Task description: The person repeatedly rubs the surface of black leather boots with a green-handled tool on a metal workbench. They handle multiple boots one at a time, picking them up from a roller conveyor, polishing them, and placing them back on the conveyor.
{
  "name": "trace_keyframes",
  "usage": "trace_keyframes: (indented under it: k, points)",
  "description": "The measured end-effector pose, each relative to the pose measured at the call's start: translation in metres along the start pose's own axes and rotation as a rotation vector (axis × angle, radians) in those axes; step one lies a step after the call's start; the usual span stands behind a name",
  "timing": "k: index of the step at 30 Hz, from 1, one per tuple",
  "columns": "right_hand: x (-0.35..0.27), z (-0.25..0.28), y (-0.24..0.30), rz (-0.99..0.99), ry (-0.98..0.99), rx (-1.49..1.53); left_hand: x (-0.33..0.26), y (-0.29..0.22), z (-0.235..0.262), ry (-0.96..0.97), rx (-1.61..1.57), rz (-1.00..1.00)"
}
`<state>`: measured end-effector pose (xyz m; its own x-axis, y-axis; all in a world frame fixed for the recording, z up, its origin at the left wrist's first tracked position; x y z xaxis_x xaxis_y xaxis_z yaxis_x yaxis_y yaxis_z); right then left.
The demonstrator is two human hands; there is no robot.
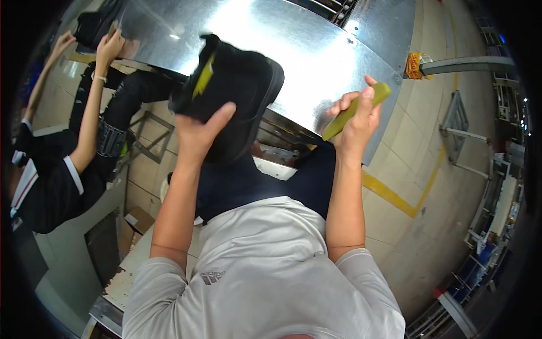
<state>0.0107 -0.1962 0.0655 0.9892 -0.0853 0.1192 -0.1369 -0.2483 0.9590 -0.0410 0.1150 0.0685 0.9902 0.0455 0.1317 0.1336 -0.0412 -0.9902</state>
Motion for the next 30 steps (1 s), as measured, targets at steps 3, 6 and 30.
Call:
trace_keyframes:
  k: [3,6,30]
  points:
    - [0.003,-0.027,-0.018,-0.125,0.073,0.187,-0.022,0.007,0.030,0.216,0.400,0.060]
    - [0.011,-0.044,-0.033,-0.284,0.174,0.294,-0.031,0.010,0.025,0.361,0.413,-0.069]
    - [0.055,-0.120,-0.074,-0.404,0.152,0.734,-0.044,0.006,0.014,0.282,0.724,-0.161]
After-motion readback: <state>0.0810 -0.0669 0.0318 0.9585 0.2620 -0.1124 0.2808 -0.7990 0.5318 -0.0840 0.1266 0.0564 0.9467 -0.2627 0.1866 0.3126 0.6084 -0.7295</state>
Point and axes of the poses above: each hand's wrist, its own x-axis towards the middle knuckle, its own z-axis out of the back of the hand, y = z × x, the point moved 8 cm from there along x, towards the middle knuckle, and after that the axes turned 13 degrees about y, right-handed, at the moved point
